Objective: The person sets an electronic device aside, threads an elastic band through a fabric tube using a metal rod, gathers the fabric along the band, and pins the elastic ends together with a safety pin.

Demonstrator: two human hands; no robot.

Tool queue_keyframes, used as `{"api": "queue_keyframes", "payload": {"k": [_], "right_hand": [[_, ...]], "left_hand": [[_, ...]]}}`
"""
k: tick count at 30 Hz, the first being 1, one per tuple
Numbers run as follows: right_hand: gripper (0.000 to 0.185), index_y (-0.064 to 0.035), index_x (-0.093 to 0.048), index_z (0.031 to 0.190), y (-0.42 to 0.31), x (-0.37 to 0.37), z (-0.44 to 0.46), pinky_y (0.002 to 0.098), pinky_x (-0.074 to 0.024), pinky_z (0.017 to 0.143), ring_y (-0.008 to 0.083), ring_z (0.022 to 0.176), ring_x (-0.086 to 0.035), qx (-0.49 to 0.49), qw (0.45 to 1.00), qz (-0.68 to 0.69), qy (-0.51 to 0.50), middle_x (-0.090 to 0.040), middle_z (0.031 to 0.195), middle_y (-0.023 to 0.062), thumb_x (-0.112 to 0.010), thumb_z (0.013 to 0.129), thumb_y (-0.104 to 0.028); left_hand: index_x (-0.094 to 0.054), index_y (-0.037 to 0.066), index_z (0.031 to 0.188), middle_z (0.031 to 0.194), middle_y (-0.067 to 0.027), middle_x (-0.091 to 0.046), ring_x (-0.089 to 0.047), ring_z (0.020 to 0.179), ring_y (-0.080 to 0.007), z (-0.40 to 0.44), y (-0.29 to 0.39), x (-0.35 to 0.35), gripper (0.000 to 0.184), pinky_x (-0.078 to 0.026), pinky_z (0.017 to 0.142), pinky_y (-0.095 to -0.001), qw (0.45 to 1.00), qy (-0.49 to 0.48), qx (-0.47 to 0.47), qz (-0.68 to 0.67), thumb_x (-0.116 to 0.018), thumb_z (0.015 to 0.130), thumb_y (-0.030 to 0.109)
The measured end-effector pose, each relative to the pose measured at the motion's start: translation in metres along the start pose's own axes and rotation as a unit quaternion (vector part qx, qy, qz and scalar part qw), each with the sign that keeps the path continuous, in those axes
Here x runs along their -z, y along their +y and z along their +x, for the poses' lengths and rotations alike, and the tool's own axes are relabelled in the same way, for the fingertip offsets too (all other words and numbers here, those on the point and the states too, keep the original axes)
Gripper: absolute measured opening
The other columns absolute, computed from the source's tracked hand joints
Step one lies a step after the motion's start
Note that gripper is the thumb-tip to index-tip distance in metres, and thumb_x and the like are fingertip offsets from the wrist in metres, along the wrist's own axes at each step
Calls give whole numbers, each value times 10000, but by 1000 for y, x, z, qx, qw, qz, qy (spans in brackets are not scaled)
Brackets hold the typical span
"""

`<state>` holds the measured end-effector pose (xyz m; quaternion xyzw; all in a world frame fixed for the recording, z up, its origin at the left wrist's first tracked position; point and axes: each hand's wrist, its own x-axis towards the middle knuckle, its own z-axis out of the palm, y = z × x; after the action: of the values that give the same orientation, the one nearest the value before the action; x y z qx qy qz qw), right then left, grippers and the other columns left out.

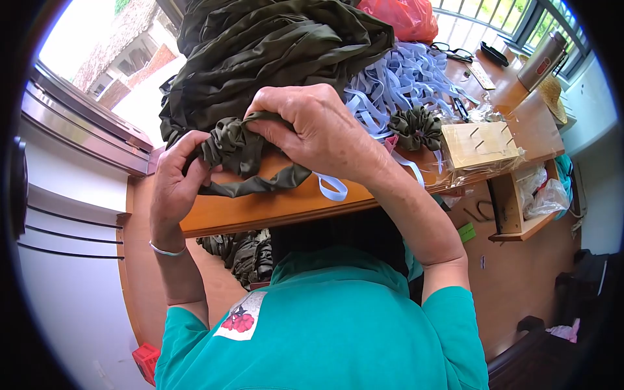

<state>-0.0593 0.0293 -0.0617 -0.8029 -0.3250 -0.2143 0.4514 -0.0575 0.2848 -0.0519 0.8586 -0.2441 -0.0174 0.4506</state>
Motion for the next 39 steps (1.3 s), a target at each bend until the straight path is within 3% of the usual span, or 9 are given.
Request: {"api": "queue_keyframes", "payload": {"k": [4, 9, 13, 16, 22, 25, 28, 32, 39], "right_hand": [[117, -20, -679, 996, 2, -15, -5, 302, -520, 635, 163, 709, -684, 37, 999, 3, 17, -677, 772, 96, -704, 882, -12], [124, -19, -690, 1046, 1, 6, -8, 259, -484, 607, 79, 647, -586, -119, 991, 62, 17, -645, 742, 61, -648, 940, -68], [129, -9, -681, 966, 22, 43, -20, 325, -469, 561, 183, 559, -570, -92, 994, -49, 8, -617, 684, 142, -667, 935, -134], [141, -7, -689, 980, 27, 60, -32, 323, -490, 630, 194, 665, -610, -181, 983, -23, -20, -688, 853, 132, -657, 940, -139], [562, -68, -543, 1409, 44, 50, -35, 361, -504, 961, 208, 1031, -648, -59, 998, -38, -3, -662, 1171, 83, -711, 907, -258], [514, -68, -597, 1334, 14, 24, -14, 350, -519, 904, 205, 975, -662, -41, 999, 29, -15, -686, 1105, 95, -746, 885, -268], [272, -23, -651, 1039, 9, 11, -4, 377, -532, 676, 351, 738, -674, 28, 998, 20, 47, -670, 819, 187, -785, 856, -173], [165, -8, -659, 1035, 25, 51, -9, 219, -432, 572, 10, 670, -474, -39, 988, 96, 115, -562, 717, -21, -711, 939, -131], [210, -19, -624, 1051, 13, 75, -7, 384, -493, 626, 346, 690, -602, 18, 991, -131, 13, -619, 774, 158, -667, 946, -195]], "left_hand": [[-590, -33, 1134, 869, -118, -698, -679, 800, -131, 9, 6, -16, 290, -540, 710, -308, 999, -11, -32, -23, -501, 858, -41], [-528, -2, 1240, 952, -98, -686, -658, 841, -112, 12, 12, -24, 403, -534, 748, -250, 983, 11, 10, -182, -466, 857, -110], [-494, 15, 1243, 922, -59, -655, -619, 808, -93, 15, -4, 4, 394, -499, 741, -229, 995, 7, -38, -94, -451, 872, -112], [-489, 19, 1223, 913, -61, -666, -616, 808, -98, 13, -6, 12, 378, -488, 747, -233, 997, -10, -24, -79, -450, 871, -112], [-464, 19, 1190, 896, -104, -701, -651, 825, -121, 31, 7, 14, 334, -504, 755, -260, 997, -61, -22, -30, -458, 871, -81], [-425, 29, 1153, 880, -110, -691, -629, 774, -106, 46, 31, -3, 305, -485, 698, -256, 991, -122, -59, 3, -477, 869, -67], [-372, 68, 1167, 795, -49, -650, -535, 648, -43, 60, 51, -5, 310, -404, 553, -175, 985, -145, -42, -80, -496, 901, -32], [-557, -4, 1120, 780, -56, -642, -538, 618, -76, 73, 30, 12, 153, -448, 598, -219, 973, -202, -45, -102, -523, 997, 81], [-598, -45, 1026, 690, -28, -578, -521, 590, -85, 82, 32, -31, 178, -436, 573, -232, 927, -287, -8, -243, -531, 1012, 120]]}}
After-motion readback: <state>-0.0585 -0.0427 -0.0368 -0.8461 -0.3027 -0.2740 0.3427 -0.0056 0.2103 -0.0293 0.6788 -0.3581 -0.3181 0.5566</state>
